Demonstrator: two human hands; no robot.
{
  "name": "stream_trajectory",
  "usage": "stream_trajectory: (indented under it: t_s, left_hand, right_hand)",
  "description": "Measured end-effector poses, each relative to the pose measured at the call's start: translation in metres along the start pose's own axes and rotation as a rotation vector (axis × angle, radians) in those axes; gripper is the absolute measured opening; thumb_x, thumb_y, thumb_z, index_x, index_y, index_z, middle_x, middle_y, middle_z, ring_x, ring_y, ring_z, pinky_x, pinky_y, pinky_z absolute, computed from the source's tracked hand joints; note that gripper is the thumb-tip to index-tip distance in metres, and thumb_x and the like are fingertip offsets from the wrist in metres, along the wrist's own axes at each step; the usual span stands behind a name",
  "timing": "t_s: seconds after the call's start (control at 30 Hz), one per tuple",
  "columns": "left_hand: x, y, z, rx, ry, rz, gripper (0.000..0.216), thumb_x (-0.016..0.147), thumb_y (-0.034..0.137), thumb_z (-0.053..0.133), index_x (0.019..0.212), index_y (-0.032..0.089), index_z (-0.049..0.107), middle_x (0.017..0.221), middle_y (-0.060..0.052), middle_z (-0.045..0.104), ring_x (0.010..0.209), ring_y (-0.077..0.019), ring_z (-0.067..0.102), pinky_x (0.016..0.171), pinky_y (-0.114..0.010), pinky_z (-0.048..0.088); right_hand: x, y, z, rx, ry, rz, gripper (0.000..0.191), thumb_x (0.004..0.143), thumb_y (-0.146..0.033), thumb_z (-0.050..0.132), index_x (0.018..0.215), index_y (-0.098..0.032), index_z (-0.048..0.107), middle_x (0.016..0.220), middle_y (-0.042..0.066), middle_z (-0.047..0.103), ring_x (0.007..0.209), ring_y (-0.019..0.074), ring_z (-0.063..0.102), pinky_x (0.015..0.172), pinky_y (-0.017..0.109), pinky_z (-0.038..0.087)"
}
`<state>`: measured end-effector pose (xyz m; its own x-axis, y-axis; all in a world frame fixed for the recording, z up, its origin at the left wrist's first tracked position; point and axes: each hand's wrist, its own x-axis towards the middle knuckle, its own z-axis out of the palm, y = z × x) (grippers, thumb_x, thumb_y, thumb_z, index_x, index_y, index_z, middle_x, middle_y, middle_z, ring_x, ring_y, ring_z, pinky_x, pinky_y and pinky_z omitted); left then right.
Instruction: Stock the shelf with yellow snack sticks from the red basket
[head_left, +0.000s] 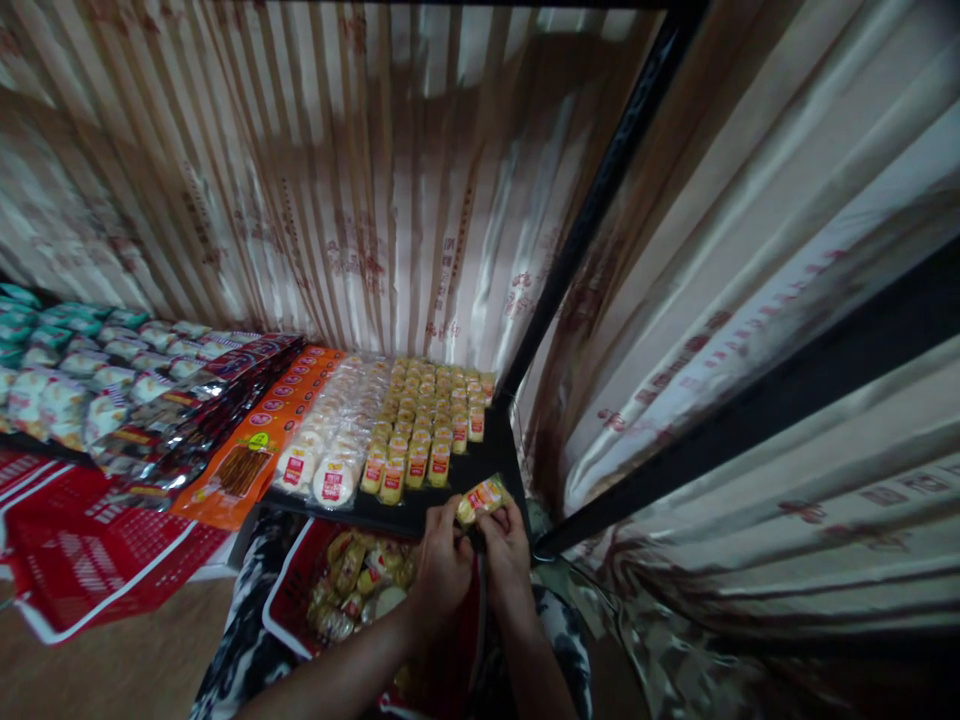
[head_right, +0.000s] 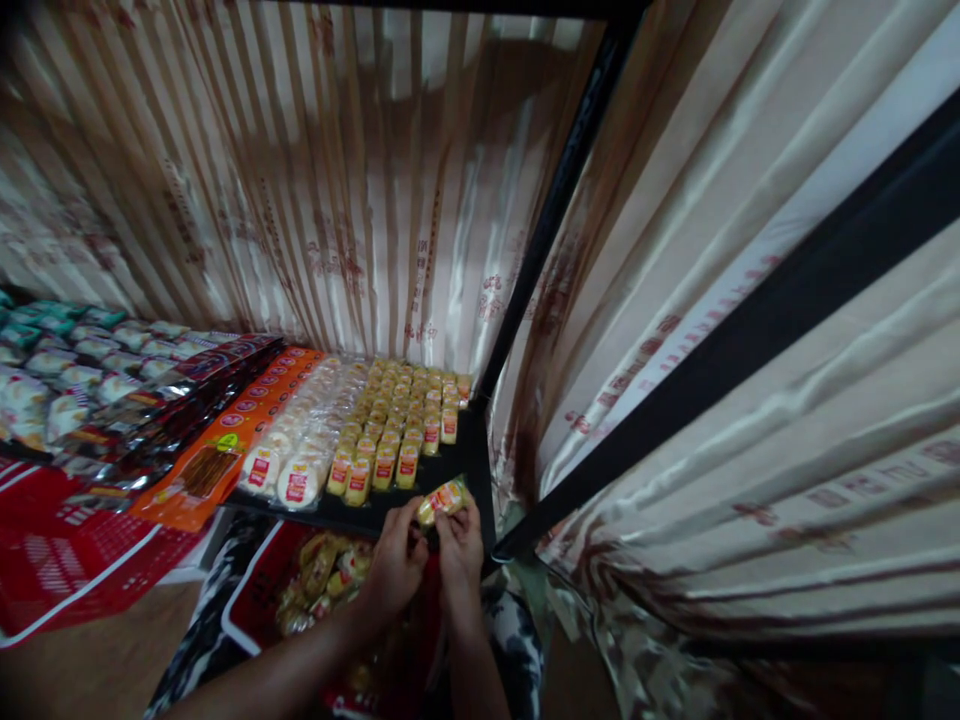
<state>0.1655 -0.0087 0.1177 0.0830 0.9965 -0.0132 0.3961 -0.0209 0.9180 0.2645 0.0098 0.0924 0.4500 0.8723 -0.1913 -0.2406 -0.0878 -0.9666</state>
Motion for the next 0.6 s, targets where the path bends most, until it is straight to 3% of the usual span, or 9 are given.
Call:
stream_trajectory:
  t_s: [0.17, 0.3, 0.43, 0.6]
  left_hand:
    - [0.012, 0.011, 0.002, 0.082, 0.004, -0.032, 0.056, 0.070, 0.004, 0.041, 0.125, 0.016, 0.048, 0.128, -0.011, 0.040, 0.110, -0.0170, 0.051, 0.097, -0.023, 0.038]
    - [0.023, 0.018, 0.006, 0.078, -0.024, -0.022, 0.065, 0.068, 0.004, 0.041, 0.133, 0.013, 0.040, 0.143, -0.010, 0.028, 0.130, -0.0188, 0.033, 0.106, -0.022, 0.028]
    - [0.031, 0.019, 0.011, 0.082, -0.045, -0.050, 0.068, 0.067, 0.001, 0.040, 0.135, 0.005, 0.036, 0.147, -0.012, 0.024, 0.134, -0.0174, 0.026, 0.110, -0.021, 0.022]
    - [0.042, 0.015, 0.016, 0.087, -0.082, -0.090, 0.069, 0.066, -0.002, 0.038, 0.136, 0.003, 0.035, 0.145, -0.011, 0.029, 0.134, -0.0161, 0.026, 0.111, -0.023, 0.020]
  right_hand:
    - [0.031, 0.002, 0.001, -0.092, 0.053, -0.079, 0.072, 0.059, -0.038, 0.061, 0.126, -0.018, 0.042, 0.092, 0.004, 0.065, 0.082, 0.0171, 0.063, 0.076, 0.029, 0.050]
    - [0.050, -0.005, 0.008, -0.132, 0.023, -0.149, 0.067, 0.062, -0.037, 0.057, 0.125, -0.018, 0.044, 0.097, 0.006, 0.064, 0.085, 0.0168, 0.062, 0.080, 0.031, 0.048]
    - [0.066, -0.008, 0.018, -0.178, -0.033, -0.207, 0.060, 0.064, -0.033, 0.056, 0.121, -0.017, 0.047, 0.100, 0.008, 0.063, 0.086, 0.0171, 0.061, 0.082, 0.033, 0.048]
    - [0.089, 0.001, 0.028, -0.276, -0.119, -0.255, 0.057, 0.068, -0.029, 0.052, 0.124, -0.017, 0.047, 0.102, 0.008, 0.063, 0.084, 0.0167, 0.060, 0.082, 0.035, 0.048]
